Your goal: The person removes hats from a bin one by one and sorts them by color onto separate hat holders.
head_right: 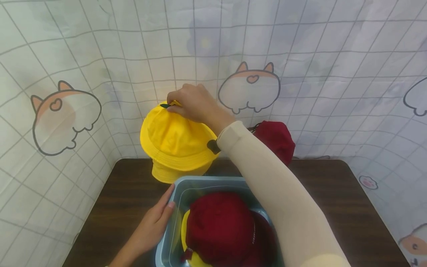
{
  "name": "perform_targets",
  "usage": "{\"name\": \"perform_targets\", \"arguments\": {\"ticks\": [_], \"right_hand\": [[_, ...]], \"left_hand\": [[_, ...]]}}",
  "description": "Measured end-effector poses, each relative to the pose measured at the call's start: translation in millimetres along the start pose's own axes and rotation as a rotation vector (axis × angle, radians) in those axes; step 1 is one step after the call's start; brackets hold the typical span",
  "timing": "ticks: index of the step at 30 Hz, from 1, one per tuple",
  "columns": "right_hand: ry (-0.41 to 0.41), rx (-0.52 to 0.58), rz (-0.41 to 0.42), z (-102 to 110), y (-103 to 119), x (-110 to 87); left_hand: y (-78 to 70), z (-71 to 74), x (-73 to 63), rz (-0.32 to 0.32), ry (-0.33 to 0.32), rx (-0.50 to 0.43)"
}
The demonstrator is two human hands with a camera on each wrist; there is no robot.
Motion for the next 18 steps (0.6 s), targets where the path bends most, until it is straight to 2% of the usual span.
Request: {"name": "perform_targets", "arguments": {"ticks": [5, 18], "right_hand": [[0.021, -0.012, -0.021, -7, -2, 0.9], [0.038, 0.002, -0.033, -25, -6, -0.3]], "left_hand": [[0.7, 0.2, 0.5, 0.026, 0.017, -0.025], [0.9, -0.8, 1.1, 0.035, 0.017, -0.034]]}}
Point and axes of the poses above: each hand's wrist, its own x-axis towards the middle knuckle, its own z-axis out of the back of the hand, y = z × x, the point moved 3 cm from there along x, towards the middle knuckle, and after that the axes turned 9 degrees about x, right-handed, at the moved point
